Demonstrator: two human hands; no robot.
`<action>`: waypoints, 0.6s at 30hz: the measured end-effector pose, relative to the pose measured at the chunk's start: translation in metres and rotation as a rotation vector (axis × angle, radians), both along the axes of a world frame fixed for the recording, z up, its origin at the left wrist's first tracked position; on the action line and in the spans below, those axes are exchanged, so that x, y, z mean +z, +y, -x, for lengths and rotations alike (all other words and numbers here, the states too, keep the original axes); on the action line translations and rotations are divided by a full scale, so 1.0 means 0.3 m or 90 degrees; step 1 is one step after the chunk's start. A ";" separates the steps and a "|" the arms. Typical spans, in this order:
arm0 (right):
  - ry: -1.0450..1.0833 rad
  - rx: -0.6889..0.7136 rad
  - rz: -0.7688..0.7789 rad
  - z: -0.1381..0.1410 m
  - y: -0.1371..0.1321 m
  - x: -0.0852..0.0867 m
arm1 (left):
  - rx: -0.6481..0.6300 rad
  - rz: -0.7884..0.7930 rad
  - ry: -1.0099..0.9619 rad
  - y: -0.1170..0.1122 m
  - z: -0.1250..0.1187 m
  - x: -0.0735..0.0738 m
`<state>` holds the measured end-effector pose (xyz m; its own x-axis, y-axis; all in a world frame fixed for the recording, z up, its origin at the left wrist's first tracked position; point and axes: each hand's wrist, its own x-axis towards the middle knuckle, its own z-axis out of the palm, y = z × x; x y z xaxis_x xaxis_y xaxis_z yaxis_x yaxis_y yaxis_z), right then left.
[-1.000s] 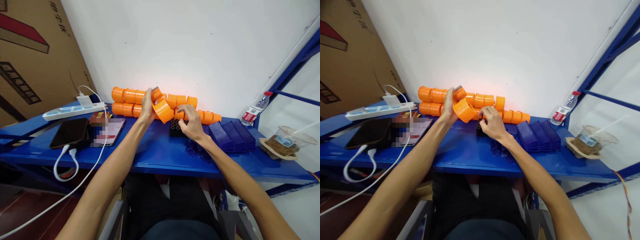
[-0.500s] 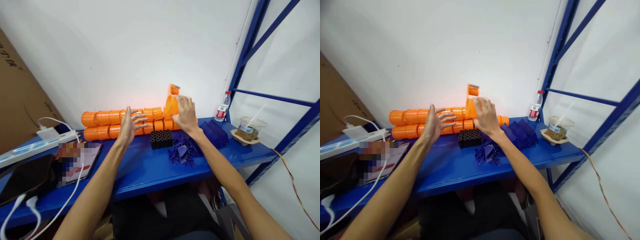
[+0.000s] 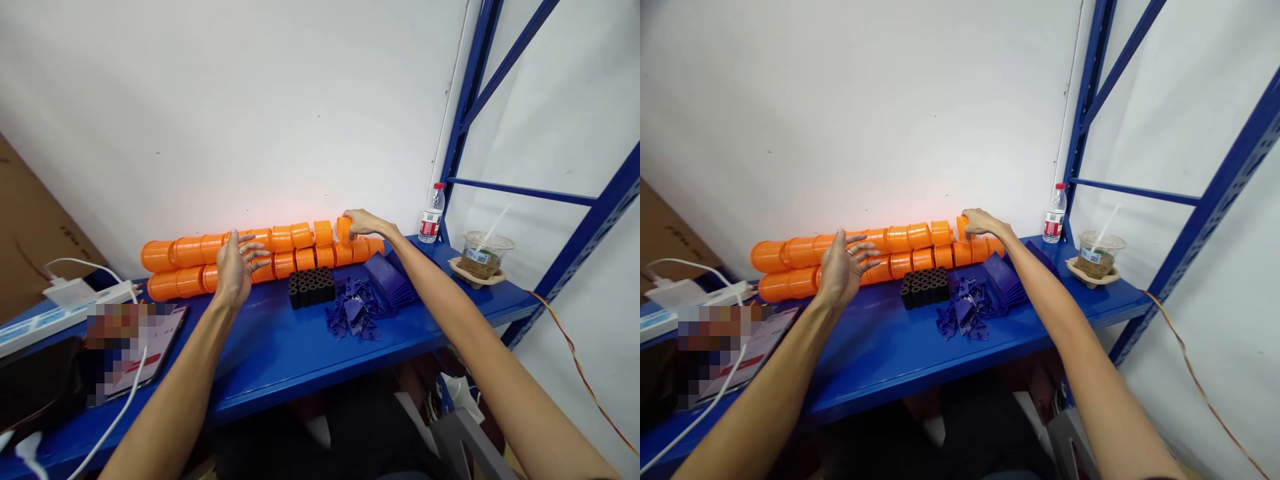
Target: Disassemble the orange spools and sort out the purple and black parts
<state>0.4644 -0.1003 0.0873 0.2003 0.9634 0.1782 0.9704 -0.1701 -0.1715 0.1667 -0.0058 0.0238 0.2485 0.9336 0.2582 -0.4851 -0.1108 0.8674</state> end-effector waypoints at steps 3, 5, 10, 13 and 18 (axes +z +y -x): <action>0.014 -0.008 0.013 0.010 0.016 -0.002 | 0.010 0.006 0.000 -0.005 0.001 0.003; 0.039 0.000 0.014 0.014 0.021 0.001 | 0.015 0.006 0.000 -0.006 0.002 0.002; 0.076 0.010 0.025 0.016 0.029 0.004 | 0.015 0.003 -0.007 -0.002 0.003 -0.001; 0.073 0.007 0.028 0.012 0.033 -0.007 | 0.015 0.003 -0.013 0.003 0.001 -0.003; 0.064 0.017 0.007 0.010 0.037 -0.028 | 0.008 -0.007 -0.015 0.016 -0.002 -0.012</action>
